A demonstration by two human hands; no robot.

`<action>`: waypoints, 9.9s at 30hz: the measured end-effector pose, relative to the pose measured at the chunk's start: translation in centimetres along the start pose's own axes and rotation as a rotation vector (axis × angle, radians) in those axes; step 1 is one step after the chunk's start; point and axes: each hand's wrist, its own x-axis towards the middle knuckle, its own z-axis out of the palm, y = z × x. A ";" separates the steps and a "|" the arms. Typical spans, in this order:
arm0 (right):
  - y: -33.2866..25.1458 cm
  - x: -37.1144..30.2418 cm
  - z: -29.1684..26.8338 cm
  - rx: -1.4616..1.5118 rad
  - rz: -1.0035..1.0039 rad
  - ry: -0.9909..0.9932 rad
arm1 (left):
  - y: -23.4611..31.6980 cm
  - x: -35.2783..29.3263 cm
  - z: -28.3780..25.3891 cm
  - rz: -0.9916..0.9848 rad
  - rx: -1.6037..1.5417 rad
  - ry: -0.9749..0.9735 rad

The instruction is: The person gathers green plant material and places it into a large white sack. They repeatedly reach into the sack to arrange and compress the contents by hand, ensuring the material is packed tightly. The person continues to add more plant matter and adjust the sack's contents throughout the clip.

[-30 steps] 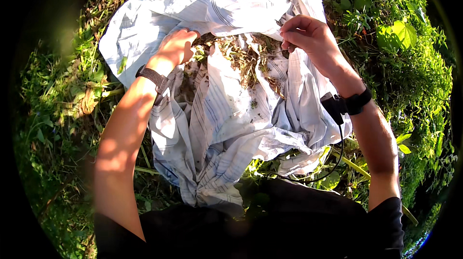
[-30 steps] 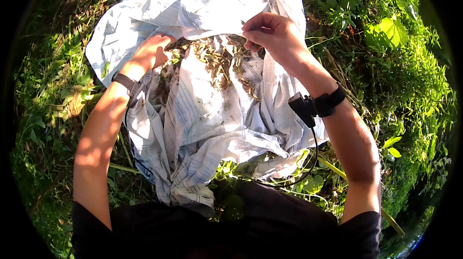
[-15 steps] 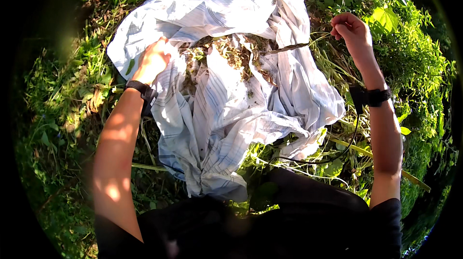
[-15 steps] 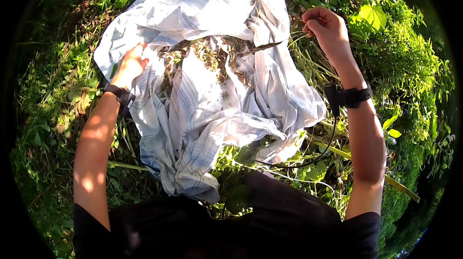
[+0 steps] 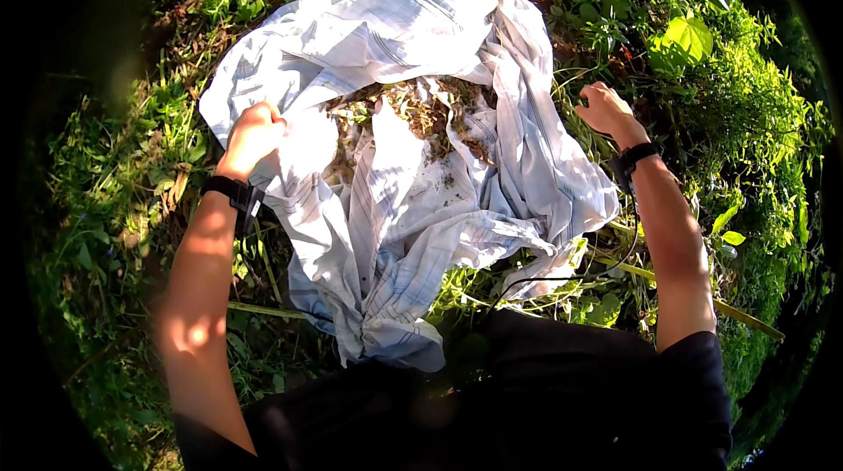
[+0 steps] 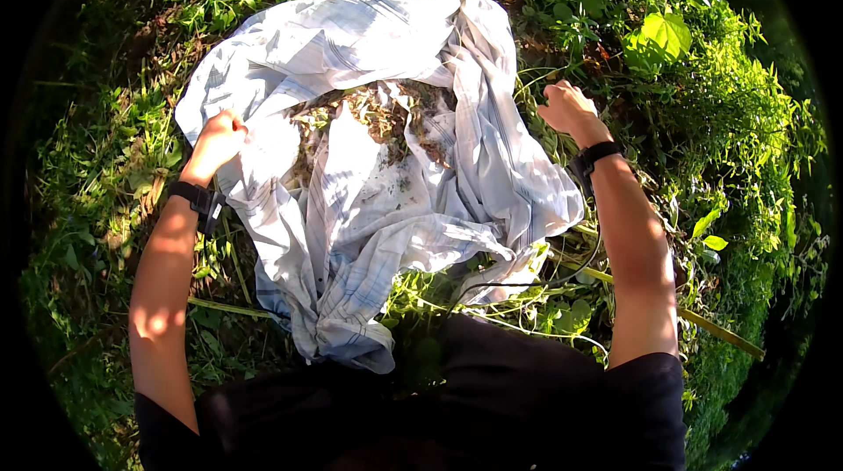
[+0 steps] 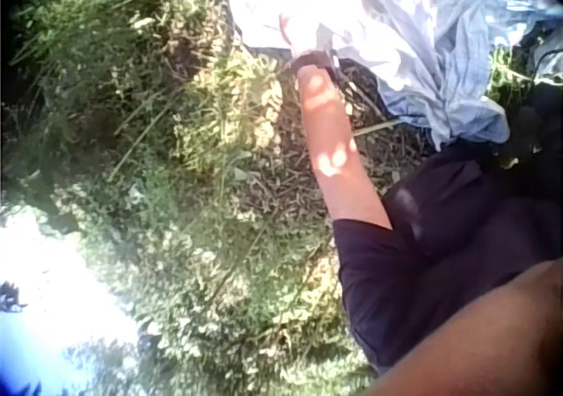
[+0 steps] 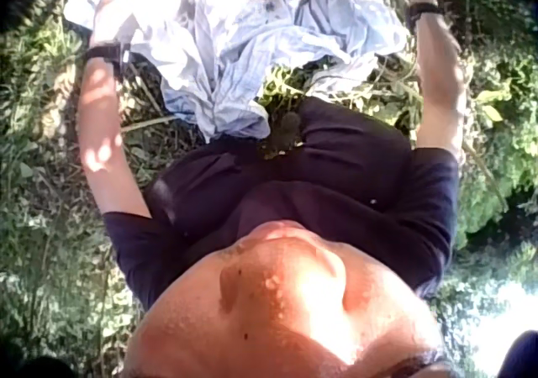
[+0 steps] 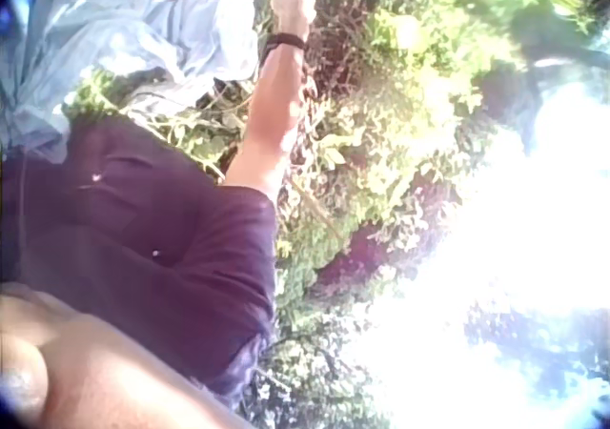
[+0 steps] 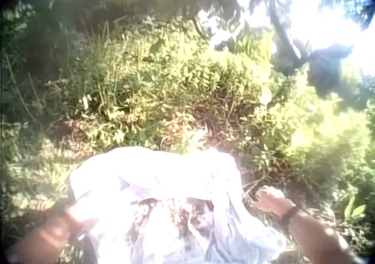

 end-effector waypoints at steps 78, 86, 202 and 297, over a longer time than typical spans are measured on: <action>-19.5 6.7 -11.0 0.858 -0.305 0.376 | 7.7 -2.1 -3.1 0.302 -0.149 0.593; -20.3 4.9 -13.6 1.360 -0.398 0.269 | 12.5 -3.0 -4.9 0.331 -0.335 0.677; -28.4 -19.8 5.2 -0.034 -1.318 -0.327 | 1.2 -23.7 1.4 -0.556 -0.957 -0.398; -21.0 -16.6 -6.2 0.533 -1.069 0.193 | 7.5 -23.1 -2.7 -0.477 -1.443 -0.208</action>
